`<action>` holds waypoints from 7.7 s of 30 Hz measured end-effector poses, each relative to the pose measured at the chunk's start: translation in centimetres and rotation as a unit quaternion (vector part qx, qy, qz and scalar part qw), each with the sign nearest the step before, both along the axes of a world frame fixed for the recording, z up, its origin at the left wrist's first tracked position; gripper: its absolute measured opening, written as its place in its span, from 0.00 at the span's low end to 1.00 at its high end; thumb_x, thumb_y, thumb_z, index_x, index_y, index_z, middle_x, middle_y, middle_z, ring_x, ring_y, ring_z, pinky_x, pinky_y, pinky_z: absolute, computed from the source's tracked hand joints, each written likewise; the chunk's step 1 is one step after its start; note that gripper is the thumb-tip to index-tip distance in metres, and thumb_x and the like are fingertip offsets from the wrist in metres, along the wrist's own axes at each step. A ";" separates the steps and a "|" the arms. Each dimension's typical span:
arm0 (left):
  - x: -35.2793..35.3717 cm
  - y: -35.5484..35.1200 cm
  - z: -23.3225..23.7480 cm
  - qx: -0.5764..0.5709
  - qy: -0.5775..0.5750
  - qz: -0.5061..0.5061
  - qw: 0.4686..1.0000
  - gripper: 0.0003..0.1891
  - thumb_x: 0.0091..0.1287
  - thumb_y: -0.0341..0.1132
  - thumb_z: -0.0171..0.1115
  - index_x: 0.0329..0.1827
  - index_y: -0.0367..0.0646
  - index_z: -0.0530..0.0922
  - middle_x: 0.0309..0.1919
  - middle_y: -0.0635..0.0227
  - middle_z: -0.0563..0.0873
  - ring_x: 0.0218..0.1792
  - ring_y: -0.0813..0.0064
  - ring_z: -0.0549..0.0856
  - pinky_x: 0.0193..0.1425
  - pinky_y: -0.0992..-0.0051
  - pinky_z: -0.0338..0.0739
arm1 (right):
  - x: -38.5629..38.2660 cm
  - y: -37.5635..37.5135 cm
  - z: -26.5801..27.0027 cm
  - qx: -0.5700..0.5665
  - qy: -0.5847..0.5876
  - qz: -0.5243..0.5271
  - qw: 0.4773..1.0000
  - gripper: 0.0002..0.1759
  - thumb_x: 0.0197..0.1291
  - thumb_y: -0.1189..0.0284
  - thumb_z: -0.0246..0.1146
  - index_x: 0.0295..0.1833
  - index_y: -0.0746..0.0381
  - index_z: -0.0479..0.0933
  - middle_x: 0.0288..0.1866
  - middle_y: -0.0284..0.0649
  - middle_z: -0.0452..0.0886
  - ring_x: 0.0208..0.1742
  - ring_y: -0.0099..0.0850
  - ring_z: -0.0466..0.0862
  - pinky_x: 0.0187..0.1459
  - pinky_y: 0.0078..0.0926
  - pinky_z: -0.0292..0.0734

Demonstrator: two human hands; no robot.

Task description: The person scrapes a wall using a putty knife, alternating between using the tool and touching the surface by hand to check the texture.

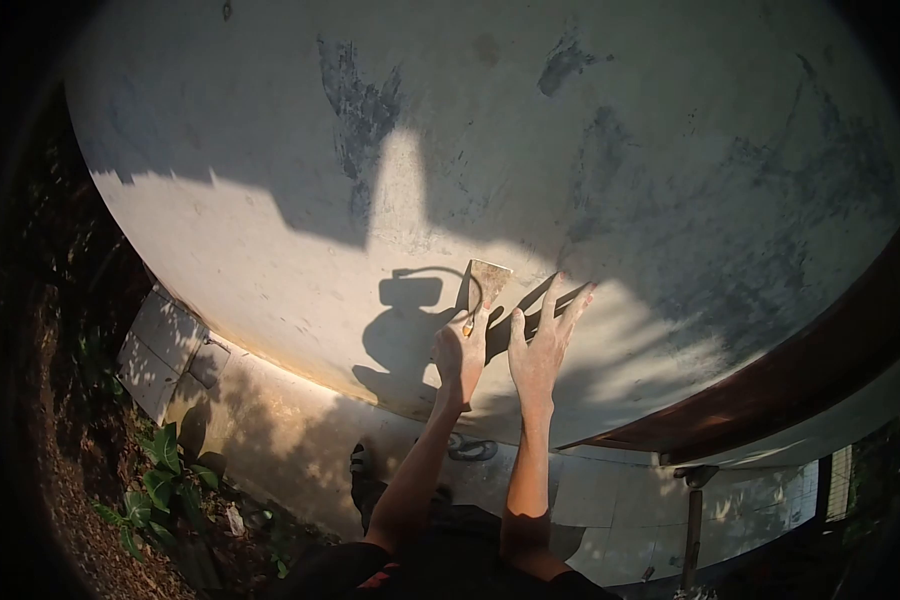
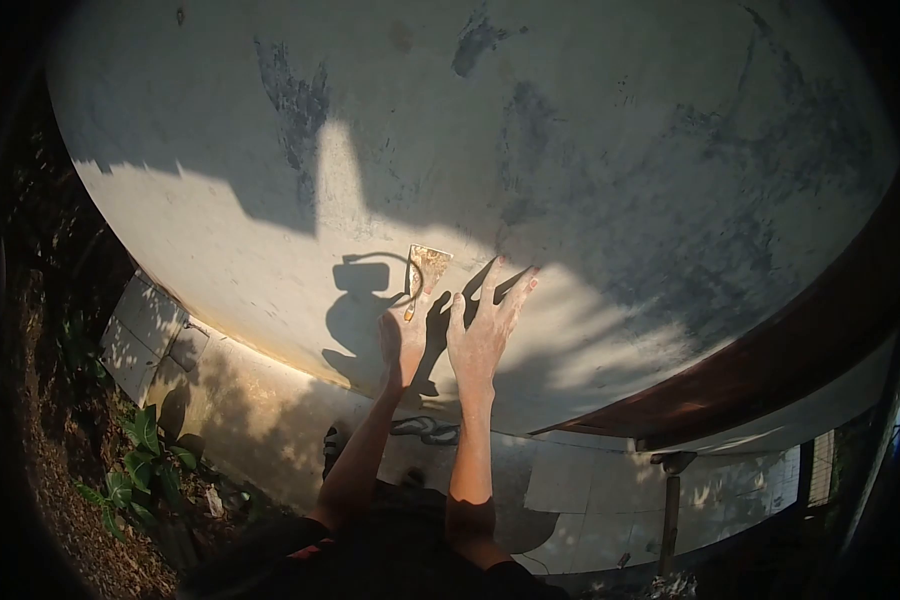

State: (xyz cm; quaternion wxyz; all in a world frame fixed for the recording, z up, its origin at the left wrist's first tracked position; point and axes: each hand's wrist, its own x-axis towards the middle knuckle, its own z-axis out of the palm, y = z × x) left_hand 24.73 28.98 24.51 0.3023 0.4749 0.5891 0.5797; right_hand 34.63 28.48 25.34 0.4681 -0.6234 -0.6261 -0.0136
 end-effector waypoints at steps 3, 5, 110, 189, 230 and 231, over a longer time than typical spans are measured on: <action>0.2 -0.1 0.8 0.020 -0.023 -0.010 0.999 0.23 0.71 0.47 0.63 0.27 0.32 0.79 0.17 0.53 0.76 0.18 0.68 0.68 0.25 0.69 0.67 | -0.1 -0.1 -0.1 -0.008 0.005 0.001 1.000 0.45 0.62 0.71 0.65 0.81 0.52 0.51 0.83 0.59 0.32 0.82 0.58 0.37 0.78 0.49 0.44; 0.5 0.0 1.3 0.034 -0.042 -0.015 0.998 0.24 0.71 0.48 0.63 0.27 0.32 0.79 0.17 0.53 0.76 0.18 0.68 0.68 0.25 0.68 0.67 | -0.1 0.0 -0.1 -0.003 0.004 0.004 1.000 0.45 0.63 0.71 0.65 0.81 0.52 0.50 0.83 0.59 0.32 0.82 0.57 0.36 0.78 0.49 0.44; -0.6 0.8 -3.6 0.090 0.109 0.044 0.989 0.11 0.72 0.41 0.60 0.41 0.43 0.85 0.24 0.57 0.85 0.29 0.57 0.88 0.25 0.67 0.75 | 0.0 -0.7 0.8 0.000 0.057 0.018 0.998 0.42 0.63 0.73 0.64 0.80 0.48 0.54 0.84 0.49 0.34 0.82 0.51 0.45 0.77 0.46 0.53; -1.4 0.0 -1.7 -0.039 0.049 0.042 0.997 0.28 0.71 0.53 0.59 0.26 0.33 0.73 0.21 0.44 0.75 0.22 0.45 0.73 0.28 0.61 0.68 | -0.3 -0.3 0.5 -0.003 0.060 0.007 0.998 0.41 0.64 0.69 0.66 0.80 0.48 0.56 0.84 0.51 0.34 0.83 0.50 0.43 0.78 0.45 0.49; -1.3 0.3 0.6 -0.030 0.079 0.021 0.996 0.27 0.72 0.54 0.58 0.25 0.36 0.74 0.17 0.50 0.76 0.21 0.45 0.76 0.29 0.58 0.69 | -0.9 -0.1 0.6 0.020 0.083 -0.011 0.996 0.39 0.63 0.70 0.66 0.79 0.48 0.59 0.84 0.48 0.36 0.83 0.50 0.45 0.77 0.47 0.53; -1.4 0.4 0.4 -0.031 0.076 0.018 0.996 0.27 0.72 0.54 0.58 0.25 0.36 0.74 0.17 0.50 0.76 0.21 0.46 0.76 0.29 0.58 0.70 | -0.8 -0.2 0.7 0.011 0.079 -0.012 0.997 0.39 0.63 0.70 0.66 0.79 0.48 0.59 0.84 0.49 0.36 0.83 0.50 0.45 0.77 0.47 0.52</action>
